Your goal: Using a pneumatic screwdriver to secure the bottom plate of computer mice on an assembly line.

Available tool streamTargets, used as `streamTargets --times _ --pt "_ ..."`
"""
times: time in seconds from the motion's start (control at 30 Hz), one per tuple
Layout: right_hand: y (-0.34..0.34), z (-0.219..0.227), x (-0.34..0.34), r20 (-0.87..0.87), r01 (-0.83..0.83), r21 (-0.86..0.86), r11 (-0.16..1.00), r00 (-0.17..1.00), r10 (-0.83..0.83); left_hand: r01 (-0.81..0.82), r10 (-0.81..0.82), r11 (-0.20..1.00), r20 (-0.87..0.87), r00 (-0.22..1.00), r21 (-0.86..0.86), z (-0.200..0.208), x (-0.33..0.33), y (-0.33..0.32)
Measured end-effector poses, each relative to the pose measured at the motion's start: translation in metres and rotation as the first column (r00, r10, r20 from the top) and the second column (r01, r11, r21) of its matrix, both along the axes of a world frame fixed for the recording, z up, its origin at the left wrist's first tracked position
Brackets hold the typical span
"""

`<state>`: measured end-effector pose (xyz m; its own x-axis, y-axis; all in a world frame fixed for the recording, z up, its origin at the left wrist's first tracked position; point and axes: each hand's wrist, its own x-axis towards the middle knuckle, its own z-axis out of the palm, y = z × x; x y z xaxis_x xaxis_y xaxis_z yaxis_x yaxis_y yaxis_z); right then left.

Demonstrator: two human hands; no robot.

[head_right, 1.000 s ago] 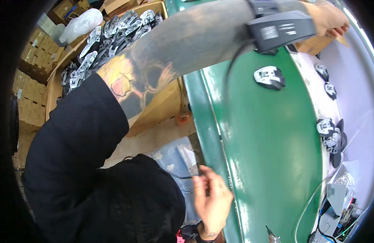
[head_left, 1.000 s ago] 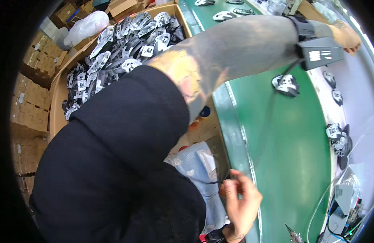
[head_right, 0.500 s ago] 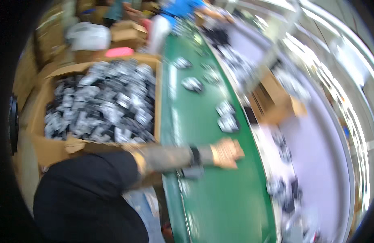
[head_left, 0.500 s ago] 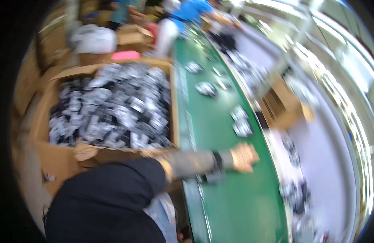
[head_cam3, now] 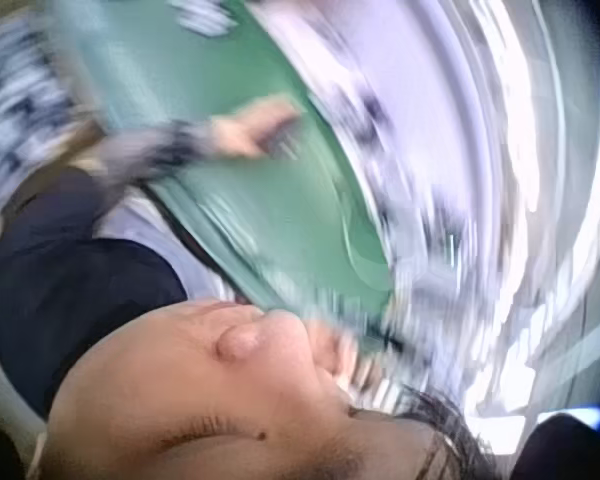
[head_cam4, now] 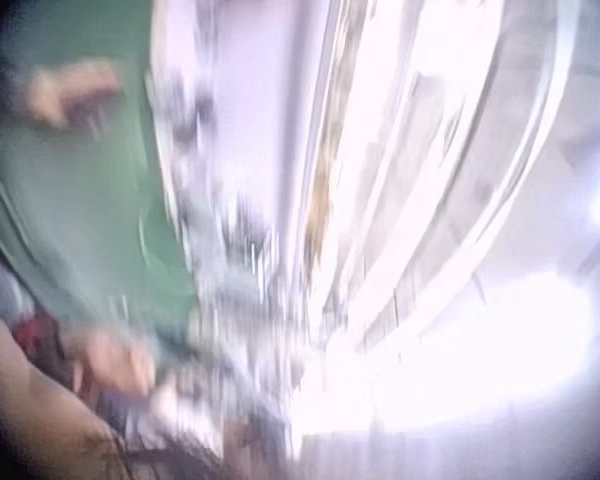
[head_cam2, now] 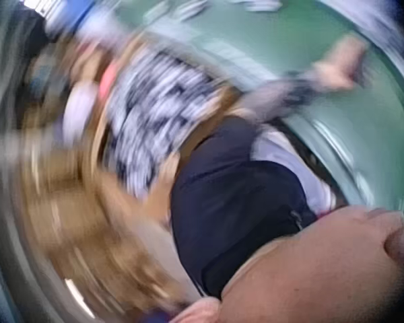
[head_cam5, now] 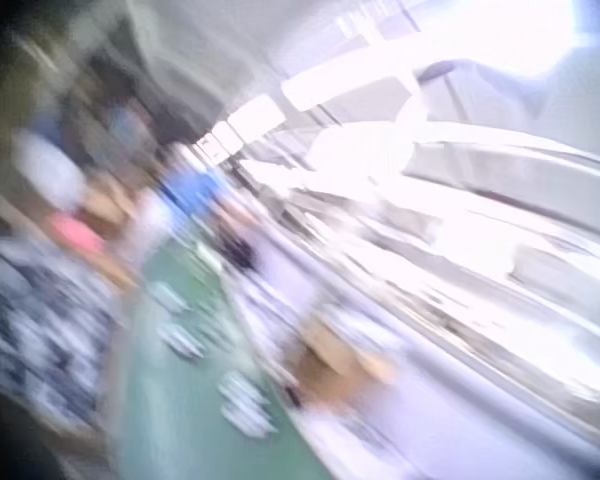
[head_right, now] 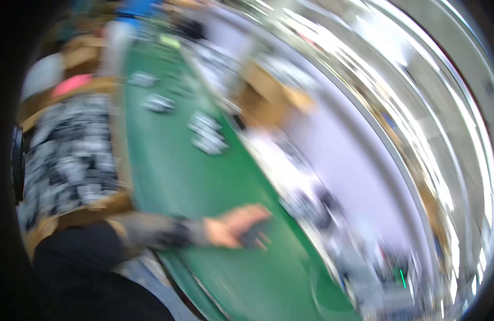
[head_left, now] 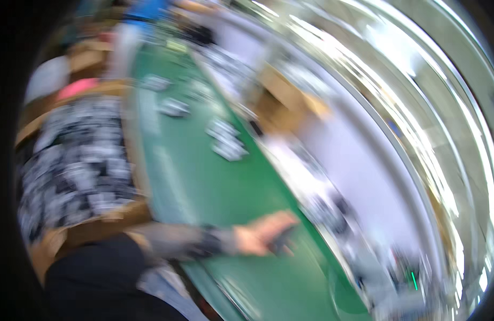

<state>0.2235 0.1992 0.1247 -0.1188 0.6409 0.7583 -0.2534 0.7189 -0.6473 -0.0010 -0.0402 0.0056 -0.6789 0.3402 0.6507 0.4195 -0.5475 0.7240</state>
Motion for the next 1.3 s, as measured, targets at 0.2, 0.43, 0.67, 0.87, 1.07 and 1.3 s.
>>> streamTargets --times 0.2,0.43,0.67,0.87,1.07,1.3 --pt "0.038 0.018 -0.032 -0.196 0.232 0.328 0.916 0.965 -0.174 0.166 -0.195 0.979 0.793 0.577 0.119 0.027 0.006 0.033" --pt "0.064 0.046 -0.051 -0.127 -0.580 -0.225 0.783 0.814 0.567 0.283 -0.255 0.952 0.816 0.518 0.118 0.004 0.008 0.068" --pt "0.017 0.030 -0.118 -0.186 -0.840 -0.208 0.501 0.537 0.823 0.218 -0.244 0.964 0.827 0.507 0.151 0.008 0.026 0.037" --pt "0.027 0.048 -0.118 -0.295 -0.994 0.024 0.111 0.099 0.950 0.301 -0.453 0.886 0.794 0.405 0.353 0.002 0.014 0.046" --pt "0.014 0.042 -0.140 -0.326 -0.992 0.027 0.122 0.107 0.939 0.340 -0.502 0.859 0.761 0.411 0.383 -0.001 0.013 0.041" --pt "0.002 0.042 -0.145 -0.331 -0.996 0.031 0.082 0.067 0.941 0.389 -0.497 0.850 0.785 0.371 0.354 0.001 0.012 0.043"
